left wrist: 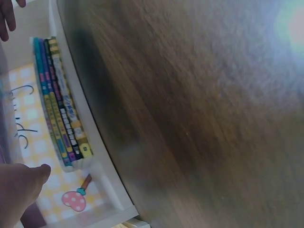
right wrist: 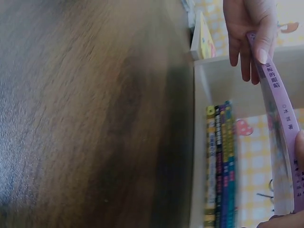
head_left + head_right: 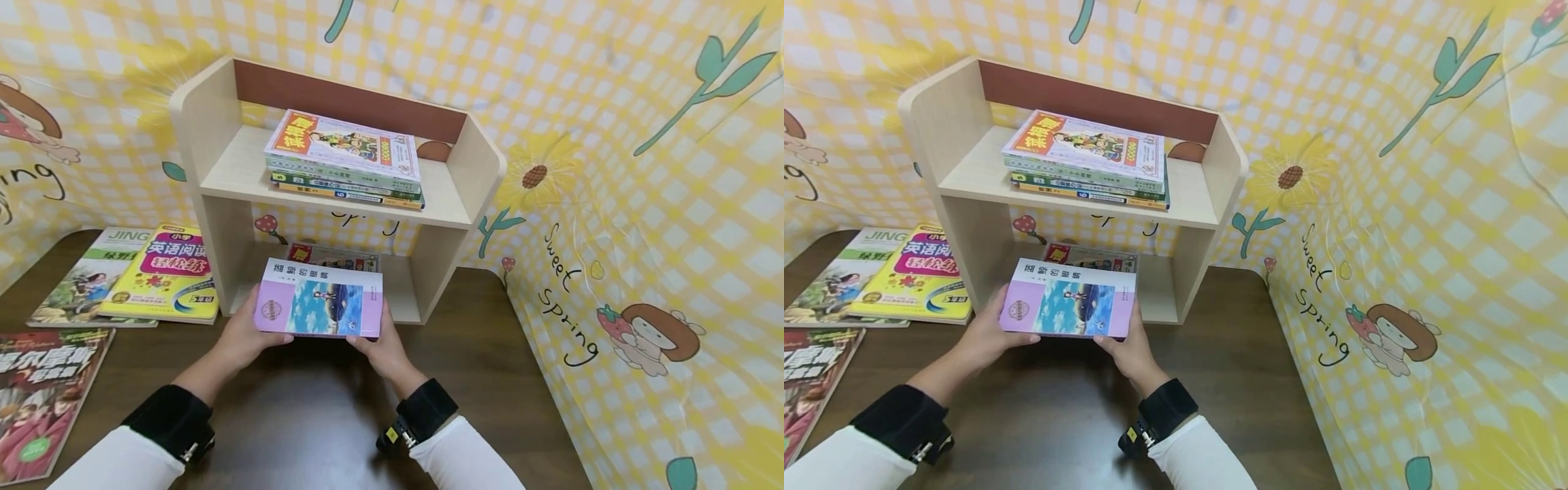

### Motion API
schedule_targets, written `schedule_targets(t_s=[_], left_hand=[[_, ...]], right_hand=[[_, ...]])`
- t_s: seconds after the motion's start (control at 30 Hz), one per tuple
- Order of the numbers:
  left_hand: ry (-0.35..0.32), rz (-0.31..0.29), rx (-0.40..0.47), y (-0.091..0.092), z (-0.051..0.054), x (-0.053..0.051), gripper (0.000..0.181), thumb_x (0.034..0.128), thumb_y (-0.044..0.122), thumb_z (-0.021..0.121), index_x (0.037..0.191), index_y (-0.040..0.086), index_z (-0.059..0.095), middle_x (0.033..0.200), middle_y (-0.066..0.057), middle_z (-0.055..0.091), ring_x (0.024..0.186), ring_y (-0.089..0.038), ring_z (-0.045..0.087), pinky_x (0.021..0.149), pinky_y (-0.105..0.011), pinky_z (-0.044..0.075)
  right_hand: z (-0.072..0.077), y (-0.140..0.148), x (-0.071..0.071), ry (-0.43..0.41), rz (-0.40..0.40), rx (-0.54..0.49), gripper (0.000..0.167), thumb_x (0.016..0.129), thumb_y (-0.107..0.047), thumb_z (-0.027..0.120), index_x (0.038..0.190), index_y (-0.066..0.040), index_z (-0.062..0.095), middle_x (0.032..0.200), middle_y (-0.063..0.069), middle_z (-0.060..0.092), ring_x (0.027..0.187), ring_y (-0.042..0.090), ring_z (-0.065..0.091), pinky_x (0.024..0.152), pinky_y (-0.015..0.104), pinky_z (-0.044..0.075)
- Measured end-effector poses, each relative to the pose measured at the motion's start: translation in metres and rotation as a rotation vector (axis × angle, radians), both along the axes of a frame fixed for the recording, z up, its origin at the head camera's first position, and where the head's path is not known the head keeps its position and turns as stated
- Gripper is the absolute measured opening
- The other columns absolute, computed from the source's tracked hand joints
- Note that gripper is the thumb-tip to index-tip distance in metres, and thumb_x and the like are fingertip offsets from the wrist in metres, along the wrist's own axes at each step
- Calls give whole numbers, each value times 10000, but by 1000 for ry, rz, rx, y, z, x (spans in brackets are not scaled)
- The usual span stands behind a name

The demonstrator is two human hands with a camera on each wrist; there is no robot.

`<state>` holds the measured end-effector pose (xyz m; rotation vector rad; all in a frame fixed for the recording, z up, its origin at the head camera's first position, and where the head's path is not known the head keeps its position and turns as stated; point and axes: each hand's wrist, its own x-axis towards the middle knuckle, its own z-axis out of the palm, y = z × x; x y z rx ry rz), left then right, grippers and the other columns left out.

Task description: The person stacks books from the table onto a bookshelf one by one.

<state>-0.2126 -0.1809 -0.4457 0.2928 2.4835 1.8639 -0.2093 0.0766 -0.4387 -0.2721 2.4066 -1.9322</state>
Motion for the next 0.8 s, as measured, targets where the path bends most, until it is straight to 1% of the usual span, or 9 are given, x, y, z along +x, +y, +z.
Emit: schedule_targets(t_s=[0.1,0.2,0.37,0.43,0.53,0.6,0.67,0.77,0.8], left_hand=[[-8,-17,6,0,-6,-8,1076,781,129,809,1550,110,56,1490,-236,321,1266,-428,402,1070,-624,298],[-22,-29,9,1,-12,-14,1071,780,134,810,1547,95,64,1496,-241,310,1289,-436,383,1077,-630,278],[-43,-33,0,3,-18,-20,1095,753,101,824,1551,106,75,1498,-238,308,1318,-456,347,1086,-650,231],[-63,-13,-34,5,-20,-22,1117,737,96,833,1554,106,73,1509,-253,262,1344,-473,273,1084,-669,198],[-106,29,-101,6,-22,-25,1142,717,112,848,1552,73,70,1537,-286,121,1379,-496,108,1081,-691,143],[-114,43,-132,6,-23,-27,1143,713,142,854,1547,52,77,1546,-295,34,1382,-502,15,1075,-705,114],[-104,39,-134,6,-24,-31,1129,712,159,855,1541,35,99,1552,-291,4,1388,-497,-18,1077,-704,94],[-66,24,-125,5,-25,-37,1099,716,176,853,1535,34,134,1555,-279,54,1386,-486,9,1079,-700,86],[-59,22,-127,6,-26,-39,1086,717,185,852,1532,38,149,1554,-274,78,1382,-482,18,1080,-695,73]], right_hand=[[-7,0,-5,-65,-24,-20,939,865,17,681,1560,-173,79,1541,129,293,1265,300,484,1094,458,351],[-14,0,-9,-119,-41,-20,938,867,-10,690,1560,-203,89,1540,117,306,1266,286,487,1094,460,354],[-22,2,-13,-156,-37,-2,915,879,-41,683,1560,-217,98,1533,108,330,1305,303,452,1116,505,303],[-26,3,-14,-161,-36,4,902,882,-50,682,1558,-208,107,1524,109,346,1323,316,430,1127,529,270],[-29,2,-16,-166,-42,6,881,878,-56,688,1550,-199,135,1513,111,359,1331,320,415,1134,544,243],[-31,2,-18,-164,-56,27,885,874,-65,698,1551,-175,138,1561,141,256,1392,348,314,1146,560,190],[-32,2,-20,-159,-71,53,890,871,-75,705,1553,-154,138,1596,169,125,1441,373,182,1154,573,132],[-34,3,-25,-142,-90,94,902,870,-79,710,1555,-110,125,1601,202,-70,1460,398,-24,1157,582,47],[-34,3,-27,-137,-94,99,902,871,-78,708,1555,-97,120,1599,207,-75,1460,398,-36,1159,579,43]])
